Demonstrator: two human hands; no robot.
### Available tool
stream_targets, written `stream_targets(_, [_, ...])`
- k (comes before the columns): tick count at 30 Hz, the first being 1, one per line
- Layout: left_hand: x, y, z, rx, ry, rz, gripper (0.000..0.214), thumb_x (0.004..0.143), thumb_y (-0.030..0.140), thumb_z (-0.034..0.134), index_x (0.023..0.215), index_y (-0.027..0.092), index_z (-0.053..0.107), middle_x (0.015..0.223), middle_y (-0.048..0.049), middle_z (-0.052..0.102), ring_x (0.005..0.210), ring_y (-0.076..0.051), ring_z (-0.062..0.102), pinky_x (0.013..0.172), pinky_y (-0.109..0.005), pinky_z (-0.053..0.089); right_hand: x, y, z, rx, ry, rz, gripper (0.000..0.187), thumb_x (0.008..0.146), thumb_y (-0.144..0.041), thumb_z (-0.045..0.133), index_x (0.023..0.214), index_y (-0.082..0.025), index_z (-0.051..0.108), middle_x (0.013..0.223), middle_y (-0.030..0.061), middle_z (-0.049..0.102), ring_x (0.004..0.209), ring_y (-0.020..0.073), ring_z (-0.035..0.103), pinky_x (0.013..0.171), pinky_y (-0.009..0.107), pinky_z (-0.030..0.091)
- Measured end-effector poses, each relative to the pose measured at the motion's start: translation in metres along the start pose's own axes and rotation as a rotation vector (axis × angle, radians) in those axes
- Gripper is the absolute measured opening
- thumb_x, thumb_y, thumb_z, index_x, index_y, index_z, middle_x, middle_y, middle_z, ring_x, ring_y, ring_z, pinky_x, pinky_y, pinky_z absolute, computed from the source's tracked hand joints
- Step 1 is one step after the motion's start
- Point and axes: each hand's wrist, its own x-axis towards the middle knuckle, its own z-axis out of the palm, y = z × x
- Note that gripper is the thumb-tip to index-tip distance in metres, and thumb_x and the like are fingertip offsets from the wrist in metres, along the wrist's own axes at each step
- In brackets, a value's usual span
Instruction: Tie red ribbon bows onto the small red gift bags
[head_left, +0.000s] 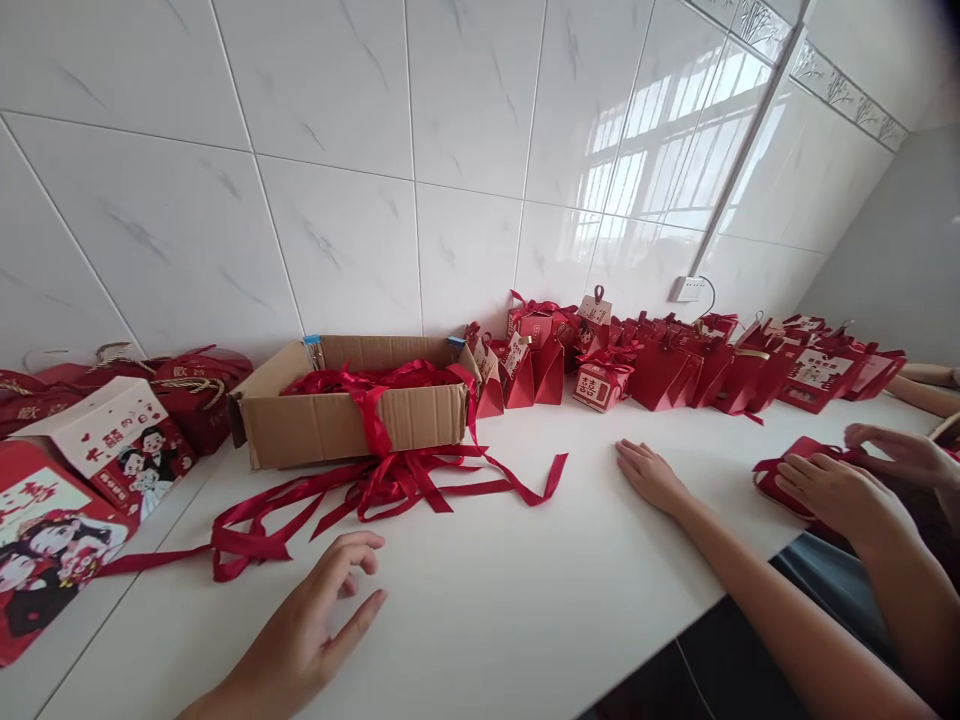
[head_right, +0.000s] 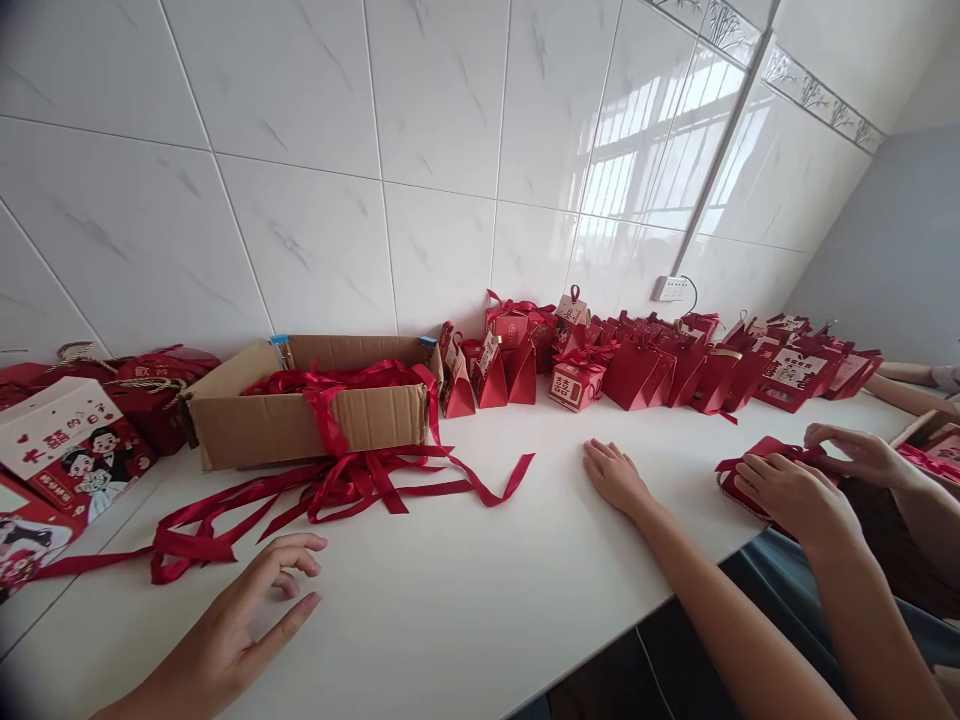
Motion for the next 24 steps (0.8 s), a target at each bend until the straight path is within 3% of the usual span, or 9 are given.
stream_targets(3, [0.002,-0.005,-0.003,0.059,-0.034,0.075,0.015,0.087,0.035,0.054,0.096,0.026,0.049,0.117,-0.0073,0.058,0.085,-0.019,0.062,0.067,-0.029,0.056,-0.005,-0.001,0.002,-0.089,-0.031,0.005,0.049,0.093,-0.037,0.033,0.134,-0.019,0.051,0.148,0.0068,0.041,0.141,0.0331,0.026,0.114,0.049,0.025])
stream_targets(8, [0.006,-0.005,-0.011,0.167,-0.071,0.104,0.011,0.089,0.027,0.048,0.099,0.024,0.046,0.12,-0.0084,0.054,0.102,-0.019,0.059,0.079,-0.032,0.053,-0.014,-0.023,0.015,-0.175,-0.018,0.058,0.053,0.092,-0.043,0.032,0.134,-0.016,0.05,0.148,0.0186,0.037,0.137,0.0451,0.027,0.106,0.066,0.024])
stream_targets(11, [0.007,-0.002,-0.013,0.19,-0.043,0.069,0.008,0.089,0.025,0.047,0.096,0.023,0.047,0.118,-0.0079,0.054,0.107,-0.02,0.056,0.085,-0.033,0.051,-0.025,-0.055,0.03,-0.167,-0.005,-0.001,0.051,0.093,-0.044,0.028,0.129,-0.019,0.054,0.141,0.0243,0.042,0.133,0.0498,0.031,0.097,0.073,0.027])
stream_targets(14, [0.008,-0.001,-0.012,0.188,-0.028,0.041,0.005,0.088,0.023,0.047,0.092,0.023,0.049,0.114,-0.0069,0.055,0.107,-0.021,0.056,0.087,-0.034,0.05,-0.044,-0.101,0.043,-0.117,-0.016,-0.166,0.05,0.094,-0.049,0.024,0.124,-0.025,0.056,0.134,0.0206,0.051,0.127,0.0502,0.04,0.088,0.078,0.032])
stream_targets(16, [0.007,-0.001,-0.011,0.187,-0.045,0.031,0.004,0.087,0.022,0.047,0.091,0.023,0.05,0.112,-0.0064,0.056,0.105,-0.02,0.056,0.087,-0.034,0.05,-0.057,-0.134,0.048,-0.07,-0.048,-0.327,0.041,0.094,-0.051,0.032,0.118,-0.032,0.06,0.133,0.0114,0.055,0.126,0.0443,0.045,0.091,0.07,0.04])
stream_targets(18, [0.008,-0.001,-0.01,0.183,-0.059,0.031,0.004,0.086,0.021,0.048,0.09,0.022,0.05,0.11,-0.0061,0.057,0.102,-0.02,0.057,0.086,-0.034,0.05,-0.064,-0.166,0.049,-0.034,-0.079,-0.456,0.027,0.091,-0.047,0.047,0.105,-0.033,0.065,0.125,0.0055,0.061,0.119,0.0362,0.053,0.092,0.055,0.049])
stream_targets(21, [0.009,-0.002,-0.01,0.157,-0.034,0.059,0.006,0.085,0.019,0.049,0.089,0.022,0.051,0.106,-0.0054,0.058,0.097,-0.02,0.059,0.084,-0.034,0.051,-0.058,-0.204,0.041,-0.03,-0.111,-0.507,0.011,0.086,-0.025,0.059,0.085,-0.025,0.07,0.096,0.0056,0.07,0.09,0.0272,0.067,0.069,0.036,0.057])
stream_targets(24, [0.009,-0.004,-0.011,0.142,0.011,0.082,0.009,0.084,0.016,0.048,0.09,0.022,0.051,0.104,-0.0051,0.058,0.098,-0.02,0.059,0.086,-0.035,0.05,-0.038,-0.227,0.015,-0.047,-0.148,-0.478,0.012,0.074,-0.011,0.067,0.067,-0.02,0.07,0.066,0.0029,0.069,0.058,0.0192,0.066,0.047,0.025,0.048])
